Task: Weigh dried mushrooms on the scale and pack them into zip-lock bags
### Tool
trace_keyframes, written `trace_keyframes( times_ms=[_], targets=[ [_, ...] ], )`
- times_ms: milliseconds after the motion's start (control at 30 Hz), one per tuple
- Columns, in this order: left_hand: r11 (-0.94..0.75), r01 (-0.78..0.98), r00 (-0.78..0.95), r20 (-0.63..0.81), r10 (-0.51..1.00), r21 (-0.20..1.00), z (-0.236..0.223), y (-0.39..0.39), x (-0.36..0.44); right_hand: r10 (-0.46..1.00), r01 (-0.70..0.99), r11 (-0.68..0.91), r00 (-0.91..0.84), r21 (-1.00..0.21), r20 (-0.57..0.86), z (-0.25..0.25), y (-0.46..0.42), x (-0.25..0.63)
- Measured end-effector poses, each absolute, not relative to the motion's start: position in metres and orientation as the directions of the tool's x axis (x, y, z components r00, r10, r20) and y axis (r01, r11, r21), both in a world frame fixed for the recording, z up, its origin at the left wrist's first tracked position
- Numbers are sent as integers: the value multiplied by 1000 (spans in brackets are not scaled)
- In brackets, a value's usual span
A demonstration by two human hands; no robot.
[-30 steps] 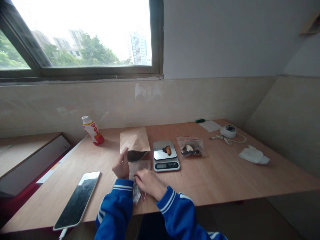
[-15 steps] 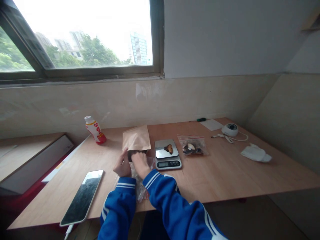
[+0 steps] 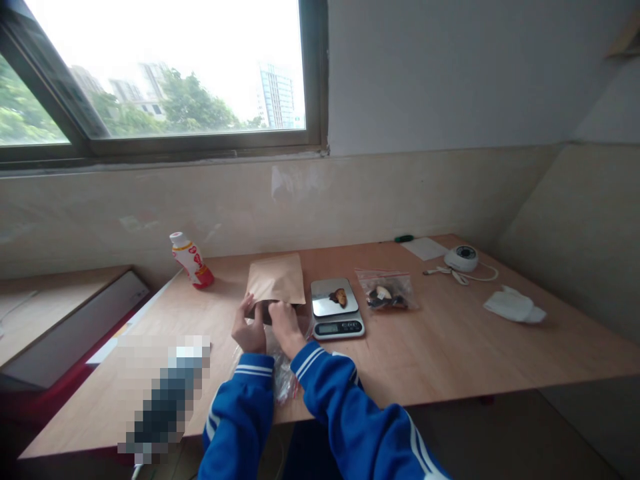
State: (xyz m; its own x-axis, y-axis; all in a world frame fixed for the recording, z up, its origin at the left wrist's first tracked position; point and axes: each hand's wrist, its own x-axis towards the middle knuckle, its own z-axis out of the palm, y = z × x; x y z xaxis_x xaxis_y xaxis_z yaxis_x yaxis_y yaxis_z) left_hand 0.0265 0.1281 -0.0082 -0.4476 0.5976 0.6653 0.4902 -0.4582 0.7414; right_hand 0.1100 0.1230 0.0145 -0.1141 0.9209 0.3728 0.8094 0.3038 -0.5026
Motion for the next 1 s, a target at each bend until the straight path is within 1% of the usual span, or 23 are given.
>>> trace_keyframes(
  times_ms=[67, 133, 200, 267, 367, 500, 633, 767, 900, 1000],
  targets=[
    [-476, 495, -428, 681, 595, 727, -5, 128, 26, 934, 850, 270, -118, -451, 338, 22, 113, 110],
    [-474, 491, -425, 676, 602, 731, -3, 127, 26, 931, 871, 270, -127, -411, 342, 26, 102, 112],
    [-469, 467, -440, 657, 612, 750, -1, 124, 27, 917, 882, 286, -139, -374, 373, 28, 92, 115],
    [-488, 412, -460, 638, 617, 769, 1, 121, 28, 895, 879, 305, -133, -367, 426, 28, 86, 119],
    [-567, 313, -449, 645, 619, 762, 3, 117, 29, 859, 833, 342, -90, -435, 503, 30, 79, 127],
    [-632, 238, -418, 665, 618, 737, 4, 117, 30, 810, 709, 438, -44, -553, 585, 42, 72, 137],
    [-630, 225, -398, 660, 638, 744, 4, 118, 30, 763, 587, 513, 22, -626, 646, 55, 64, 142],
    [-599, 224, -391, 634, 667, 769, 7, 116, 30, 725, 508, 559, 84, -655, 684, 63, 55, 148],
    [-550, 258, -385, 607, 695, 794, 7, 114, 30, 667, 502, 552, 214, -666, 714, 58, 49, 168],
    [-515, 281, -389, 587, 710, 810, 2, 116, 30, 633, 483, 507, 354, -714, 688, 42, 52, 192]
  ],
)
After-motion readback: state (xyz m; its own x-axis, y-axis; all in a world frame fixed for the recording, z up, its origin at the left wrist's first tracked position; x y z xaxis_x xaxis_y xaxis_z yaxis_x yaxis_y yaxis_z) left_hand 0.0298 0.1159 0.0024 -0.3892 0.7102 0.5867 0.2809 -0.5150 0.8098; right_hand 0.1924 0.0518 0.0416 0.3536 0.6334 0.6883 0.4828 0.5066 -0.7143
